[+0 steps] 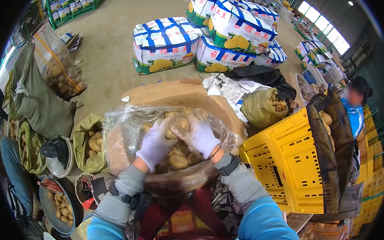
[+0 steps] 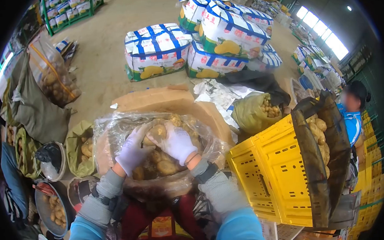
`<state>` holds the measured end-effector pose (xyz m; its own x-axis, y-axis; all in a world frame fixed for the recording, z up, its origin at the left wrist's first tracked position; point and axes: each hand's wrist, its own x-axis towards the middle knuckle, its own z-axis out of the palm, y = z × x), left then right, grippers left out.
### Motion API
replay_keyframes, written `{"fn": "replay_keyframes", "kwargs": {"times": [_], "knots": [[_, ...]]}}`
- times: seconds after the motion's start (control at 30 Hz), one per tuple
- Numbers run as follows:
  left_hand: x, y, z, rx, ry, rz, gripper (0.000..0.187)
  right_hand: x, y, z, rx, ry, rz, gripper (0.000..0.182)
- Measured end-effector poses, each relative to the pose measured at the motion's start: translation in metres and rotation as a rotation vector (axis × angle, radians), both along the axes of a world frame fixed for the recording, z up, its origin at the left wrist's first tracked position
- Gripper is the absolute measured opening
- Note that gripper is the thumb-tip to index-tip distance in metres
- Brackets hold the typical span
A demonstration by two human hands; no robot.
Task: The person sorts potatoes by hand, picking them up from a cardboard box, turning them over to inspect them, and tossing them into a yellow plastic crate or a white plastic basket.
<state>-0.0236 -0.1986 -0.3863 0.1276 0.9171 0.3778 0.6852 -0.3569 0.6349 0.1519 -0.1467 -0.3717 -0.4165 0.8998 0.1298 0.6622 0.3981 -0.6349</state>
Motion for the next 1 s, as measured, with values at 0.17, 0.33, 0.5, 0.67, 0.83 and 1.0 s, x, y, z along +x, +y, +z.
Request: {"fn": "replay_keyframes", "kwargs": {"times": [0.17,0.33,0.5,0.67,0.83,1.0], "knots": [[0.001,-0.003,0.011,-0.32,-0.677,-0.223,0.06,0.003,0.006,0.015,-0.334,0.303,-0.161,0.047],[-0.007,-0.017,0.042,-0.797,-1.3,-0.338,0.055,-0.001,0.019,-0.023,0.179,0.294,-0.111,0.041],[-0.022,-0.014,-0.002,-0.956,-1.5,-0.442,0.053,-0.014,0.007,-0.015,-0.101,0.702,-0.068,0.036],[-0.007,-0.017,-0.008,-0.842,-1.395,-0.274,0.045,-0.015,-0.011,0.0,0.169,0.143,0.051,0.06],[0.006,-0.03,0.029,-0.539,-1.014,-0.045,0.049,-0.017,-0.007,0.001,0.131,-0.063,0.015,0.039],[-0.008,-0.019,0.028,-0.837,-1.288,-0.219,0.051,-0.012,0.017,-0.013,-0.044,0.445,-0.129,0.033]]}}
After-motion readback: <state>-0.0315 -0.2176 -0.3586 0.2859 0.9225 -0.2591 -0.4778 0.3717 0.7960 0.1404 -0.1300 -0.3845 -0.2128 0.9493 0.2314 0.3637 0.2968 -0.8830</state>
